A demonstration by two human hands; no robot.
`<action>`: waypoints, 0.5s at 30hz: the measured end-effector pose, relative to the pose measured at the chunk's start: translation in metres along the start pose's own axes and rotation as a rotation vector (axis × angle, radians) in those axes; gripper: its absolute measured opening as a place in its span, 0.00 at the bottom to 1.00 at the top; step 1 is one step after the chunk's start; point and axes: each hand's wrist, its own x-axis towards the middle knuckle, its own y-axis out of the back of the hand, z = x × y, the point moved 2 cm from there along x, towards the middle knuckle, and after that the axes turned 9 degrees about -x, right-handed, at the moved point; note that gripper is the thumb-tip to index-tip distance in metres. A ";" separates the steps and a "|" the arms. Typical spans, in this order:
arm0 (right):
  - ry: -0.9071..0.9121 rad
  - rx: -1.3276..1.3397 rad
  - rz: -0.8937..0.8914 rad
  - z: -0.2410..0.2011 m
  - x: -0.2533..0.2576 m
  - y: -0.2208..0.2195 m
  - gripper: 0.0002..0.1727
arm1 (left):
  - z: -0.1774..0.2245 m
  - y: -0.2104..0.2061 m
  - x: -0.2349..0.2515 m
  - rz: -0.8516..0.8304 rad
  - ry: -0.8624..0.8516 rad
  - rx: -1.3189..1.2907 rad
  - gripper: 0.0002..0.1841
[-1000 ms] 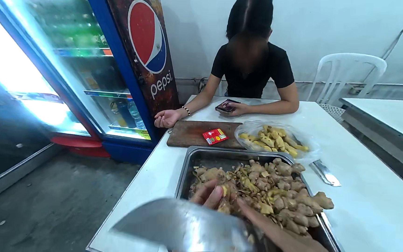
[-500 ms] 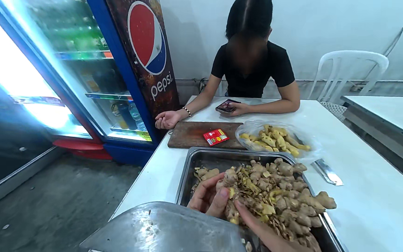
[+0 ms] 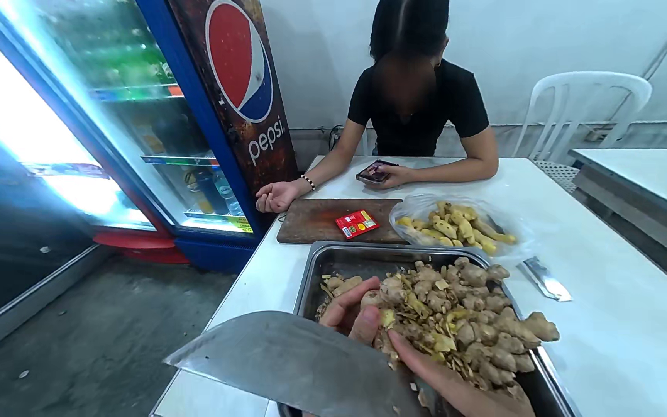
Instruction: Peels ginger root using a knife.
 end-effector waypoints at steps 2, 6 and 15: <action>0.015 0.006 0.000 0.001 0.000 0.001 0.38 | -0.001 -0.001 -0.001 0.005 0.054 -0.044 0.17; 0.047 0.089 -0.012 0.008 0.001 -0.002 0.37 | 0.000 -0.006 -0.004 0.017 0.142 -0.138 0.18; 0.013 -0.076 0.115 0.014 -0.004 -0.012 0.33 | -0.005 -0.016 -0.004 0.118 0.351 -0.366 0.24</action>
